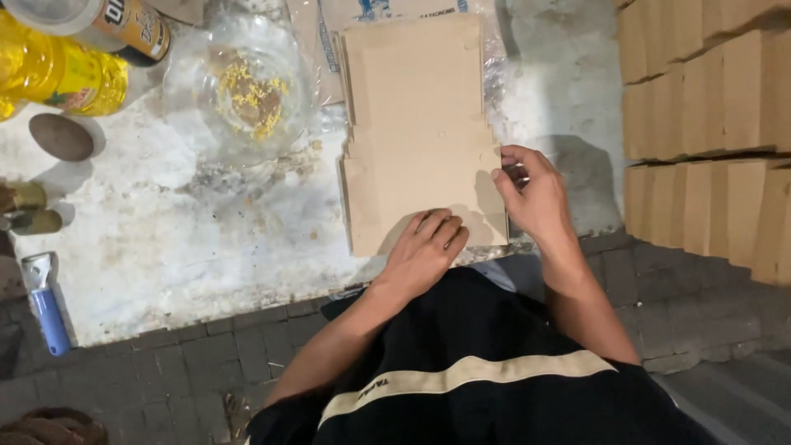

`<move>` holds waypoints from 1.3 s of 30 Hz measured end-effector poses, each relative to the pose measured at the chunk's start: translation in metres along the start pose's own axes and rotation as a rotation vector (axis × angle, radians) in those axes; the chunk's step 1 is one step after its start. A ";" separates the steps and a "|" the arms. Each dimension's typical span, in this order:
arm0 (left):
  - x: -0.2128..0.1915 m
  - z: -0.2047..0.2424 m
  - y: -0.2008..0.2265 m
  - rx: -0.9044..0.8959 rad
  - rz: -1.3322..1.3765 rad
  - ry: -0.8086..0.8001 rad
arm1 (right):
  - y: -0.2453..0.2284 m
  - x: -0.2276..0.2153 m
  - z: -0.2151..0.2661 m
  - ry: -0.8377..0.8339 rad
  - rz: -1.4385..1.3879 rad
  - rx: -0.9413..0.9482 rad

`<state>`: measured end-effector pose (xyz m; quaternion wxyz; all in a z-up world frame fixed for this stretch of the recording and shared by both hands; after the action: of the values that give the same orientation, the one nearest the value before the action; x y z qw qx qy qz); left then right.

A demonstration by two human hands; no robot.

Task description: The person assembles small cardboard boxes by folding flat pieces along pre-scored lines and interlocking tabs. They repeatedly pick up flat pieces, fold them into box shapes, and place the finished boxes on a stack to the right.

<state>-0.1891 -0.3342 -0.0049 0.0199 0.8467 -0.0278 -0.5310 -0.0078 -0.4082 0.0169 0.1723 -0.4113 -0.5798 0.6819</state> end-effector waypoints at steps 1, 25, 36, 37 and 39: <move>0.000 0.002 -0.002 0.000 -0.004 0.002 | 0.003 0.001 0.006 0.000 -0.001 -0.004; -0.056 -0.039 -0.019 -0.027 -0.092 0.013 | 0.029 -0.021 0.073 -0.007 -0.565 0.140; -0.172 -0.029 -0.037 -0.104 0.028 0.658 | -0.019 -0.003 0.071 -0.010 0.045 -0.046; -0.183 -0.028 -0.031 -0.109 0.025 0.659 | -0.015 -0.007 0.071 -0.016 0.045 -0.048; -0.207 -0.024 -0.009 0.056 -0.067 0.709 | -0.028 -0.012 0.075 -0.030 0.077 -0.407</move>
<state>-0.2574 -0.3104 0.1913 -0.0123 0.9790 -0.0058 -0.2036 -0.0644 -0.4585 0.0468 0.0506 -0.4491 -0.6921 0.5628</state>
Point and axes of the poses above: each hand's wrist, its own z-axis away from the middle knuckle, its own x-axis out of the palm, y = z × x, the point moved 6 cm from there along -z, towards the middle knuckle, and after that the axes turned 15 degrees about -z, right-handed, at the moved point
